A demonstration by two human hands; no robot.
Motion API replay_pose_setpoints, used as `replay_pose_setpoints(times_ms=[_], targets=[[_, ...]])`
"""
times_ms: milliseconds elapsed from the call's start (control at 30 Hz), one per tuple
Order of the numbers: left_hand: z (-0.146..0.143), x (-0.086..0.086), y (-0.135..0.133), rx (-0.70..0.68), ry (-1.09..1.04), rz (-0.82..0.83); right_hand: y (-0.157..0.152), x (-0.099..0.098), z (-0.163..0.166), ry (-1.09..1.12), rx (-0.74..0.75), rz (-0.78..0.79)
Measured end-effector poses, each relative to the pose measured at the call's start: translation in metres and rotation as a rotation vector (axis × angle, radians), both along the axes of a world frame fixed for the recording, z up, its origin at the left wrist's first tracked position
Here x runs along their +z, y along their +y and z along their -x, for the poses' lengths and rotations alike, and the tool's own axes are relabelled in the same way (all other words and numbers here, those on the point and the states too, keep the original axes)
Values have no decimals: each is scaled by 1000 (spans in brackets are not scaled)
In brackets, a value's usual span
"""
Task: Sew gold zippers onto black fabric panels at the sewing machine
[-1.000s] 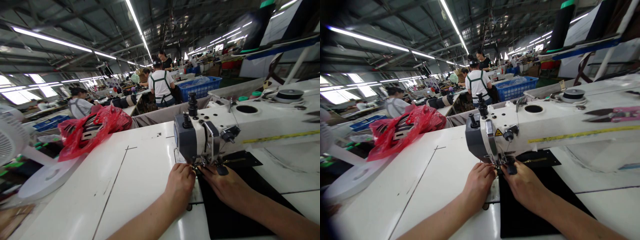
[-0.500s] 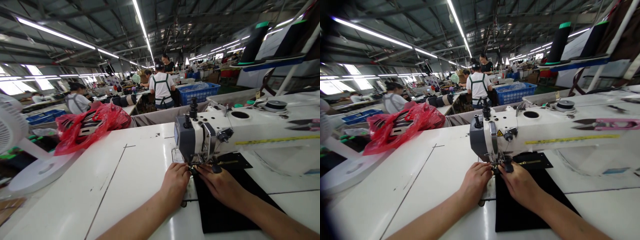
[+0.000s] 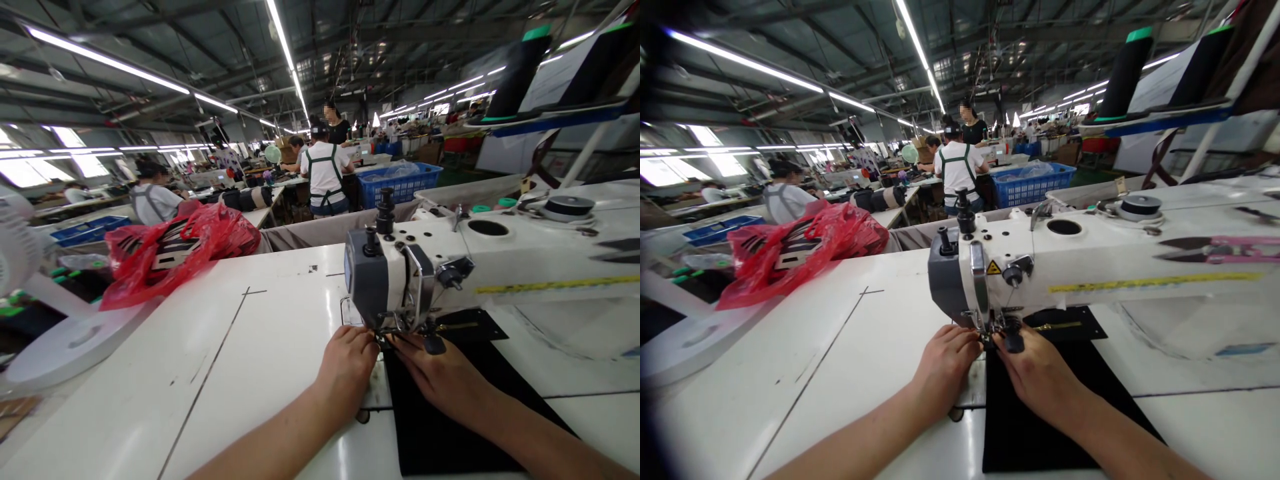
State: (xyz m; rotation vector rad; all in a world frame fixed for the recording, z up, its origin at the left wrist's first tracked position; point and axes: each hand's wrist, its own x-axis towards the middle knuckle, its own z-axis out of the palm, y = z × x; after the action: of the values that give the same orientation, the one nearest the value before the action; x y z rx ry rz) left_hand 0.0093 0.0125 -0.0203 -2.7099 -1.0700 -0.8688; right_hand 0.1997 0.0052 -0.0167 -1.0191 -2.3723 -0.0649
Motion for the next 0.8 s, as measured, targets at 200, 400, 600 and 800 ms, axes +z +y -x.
replay_pose_setpoints(times_ms=[200, 400, 600, 800], targets=[[3, -2, 4, -5, -32, 20, -5, 4, -12, -55, -154, -115], [14, 16, -18, 61, -30, 71, -61, 6, -2, -131, -267, -226], [23, 28, -57, 52, 170, 223, -93, 15, 14, -148, -140, -219], [25, 26, -56, 81, 222, 282, -103, 0, -18, -278, -3, -275]])
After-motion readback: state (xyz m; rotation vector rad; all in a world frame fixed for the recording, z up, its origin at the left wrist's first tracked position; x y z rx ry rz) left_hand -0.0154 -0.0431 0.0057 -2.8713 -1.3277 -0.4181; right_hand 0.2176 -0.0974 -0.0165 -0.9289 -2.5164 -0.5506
